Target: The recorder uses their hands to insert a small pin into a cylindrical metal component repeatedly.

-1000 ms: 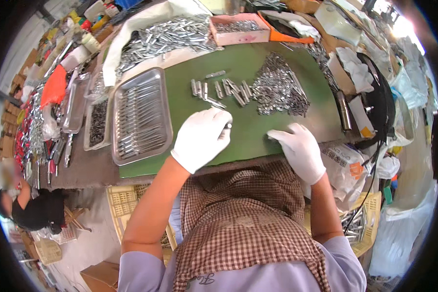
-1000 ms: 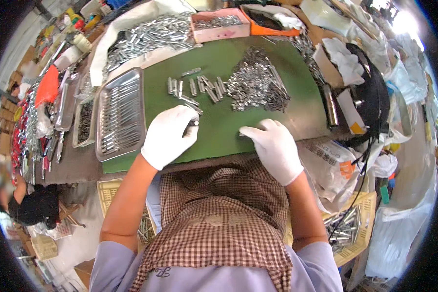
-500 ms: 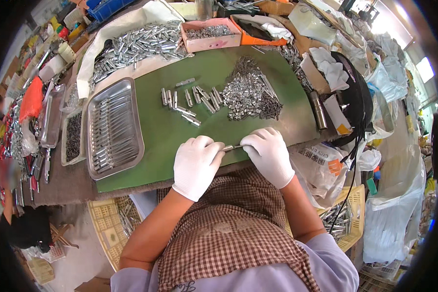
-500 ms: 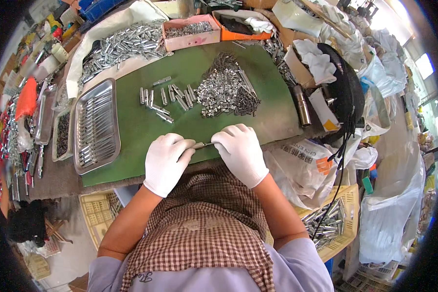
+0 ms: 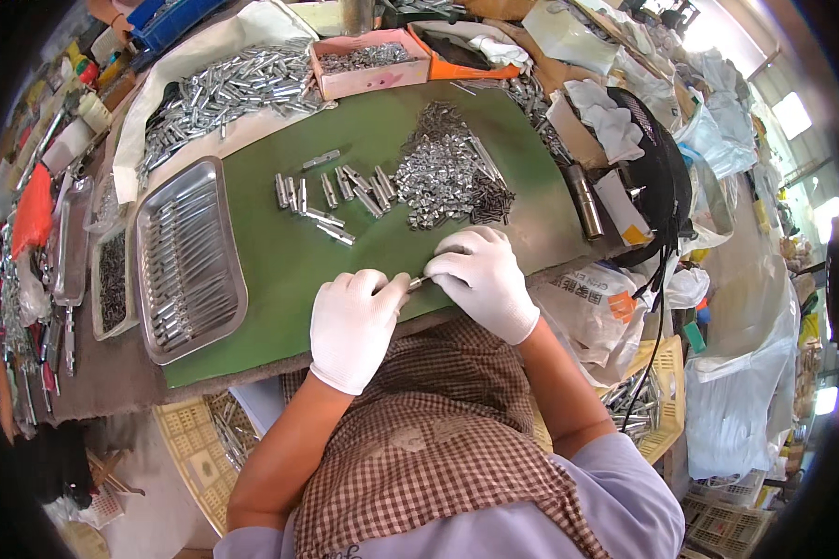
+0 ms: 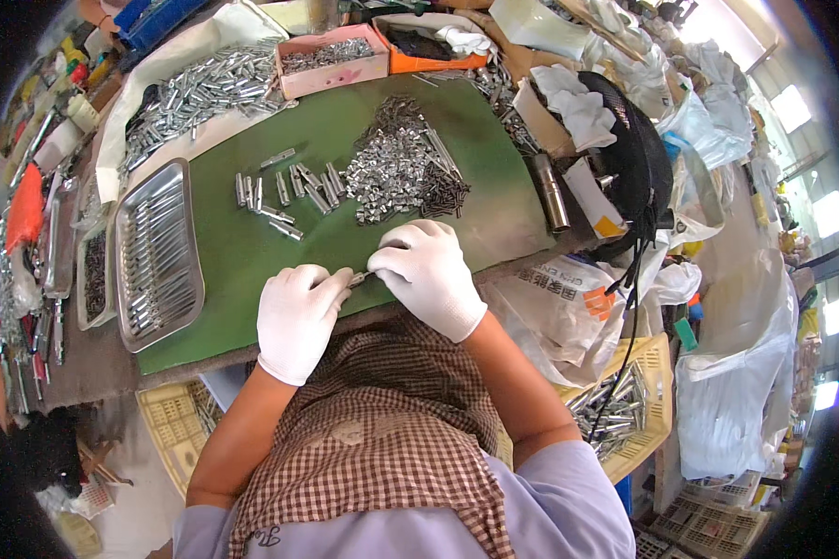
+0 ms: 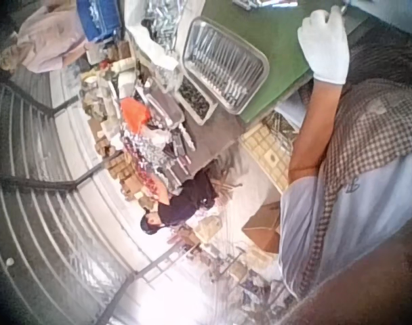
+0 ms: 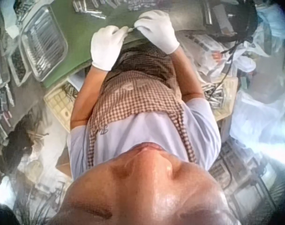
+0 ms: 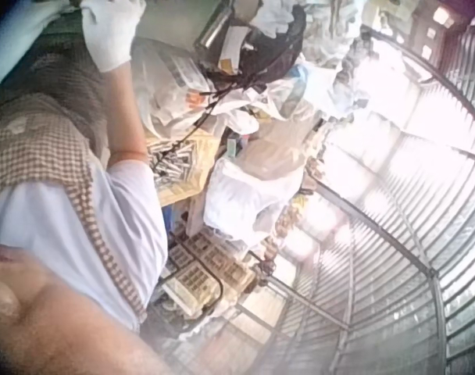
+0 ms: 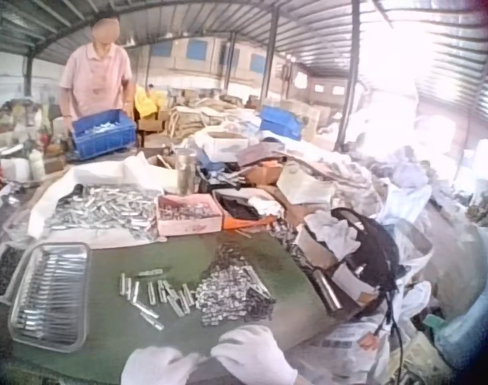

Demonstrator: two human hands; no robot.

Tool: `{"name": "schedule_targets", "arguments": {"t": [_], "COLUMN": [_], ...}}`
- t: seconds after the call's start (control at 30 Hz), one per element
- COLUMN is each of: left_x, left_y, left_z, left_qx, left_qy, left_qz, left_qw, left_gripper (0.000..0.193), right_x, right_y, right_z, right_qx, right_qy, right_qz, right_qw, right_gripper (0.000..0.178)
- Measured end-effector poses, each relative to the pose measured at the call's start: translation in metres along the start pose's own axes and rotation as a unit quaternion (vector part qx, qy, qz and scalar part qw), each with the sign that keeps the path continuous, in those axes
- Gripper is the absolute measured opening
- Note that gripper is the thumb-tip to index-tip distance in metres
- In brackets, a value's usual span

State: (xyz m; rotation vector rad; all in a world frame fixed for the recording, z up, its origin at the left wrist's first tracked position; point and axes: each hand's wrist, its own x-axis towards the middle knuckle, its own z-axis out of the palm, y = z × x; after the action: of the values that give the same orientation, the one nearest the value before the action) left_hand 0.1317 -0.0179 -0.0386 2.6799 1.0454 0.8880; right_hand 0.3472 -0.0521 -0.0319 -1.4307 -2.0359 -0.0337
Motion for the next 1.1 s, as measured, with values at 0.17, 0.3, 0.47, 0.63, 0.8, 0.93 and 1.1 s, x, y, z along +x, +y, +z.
{"name": "schedule_targets", "arguments": {"t": [0.17,0.3,0.47,0.63,0.8,0.93,1.1], "left_x": [-0.001,0.001,0.0,0.001,0.0,0.0,0.001], "left_y": [-0.001,0.001,-0.001,0.0,-0.001,-0.002,-0.001], "left_z": [0.0,0.0,0.002,0.003,0.005,0.004,0.003], "left_qx": [-0.012,-0.005,-0.005,-0.018,-0.012,-0.016,-0.025], "left_qy": [0.002,-0.003,0.005,0.0,0.019,0.02,0.014], "left_qz": [-0.006,-0.011,-0.017,-0.022,-0.017,-0.017,-0.021], "left_qw": [1.0,1.0,1.0,1.0,1.0,1.0,0.999], "left_gripper": [0.023,0.023,0.023,0.02,0.02,0.02,0.021], "right_x": [-0.002,-0.01,0.01,0.015,0.017,0.012,0.014], "right_y": [0.022,0.068,0.085,0.087,0.065,0.041,0.022], "right_z": [-0.02,-0.029,-0.021,-0.018,-0.026,-0.024,-0.023], "right_qx": [0.001,-0.045,-0.058,-0.092,-0.077,-0.004,-0.011], "right_qy": [0.116,0.147,0.087,0.072,0.097,0.087,0.031], "right_qz": [0.124,0.253,0.244,0.194,0.169,0.144,0.078], "right_qw": [0.986,0.955,0.964,0.974,0.978,0.986,0.996], "right_gripper": [0.006,0.006,0.012,0.006,0.006,0.013,0.015]}}
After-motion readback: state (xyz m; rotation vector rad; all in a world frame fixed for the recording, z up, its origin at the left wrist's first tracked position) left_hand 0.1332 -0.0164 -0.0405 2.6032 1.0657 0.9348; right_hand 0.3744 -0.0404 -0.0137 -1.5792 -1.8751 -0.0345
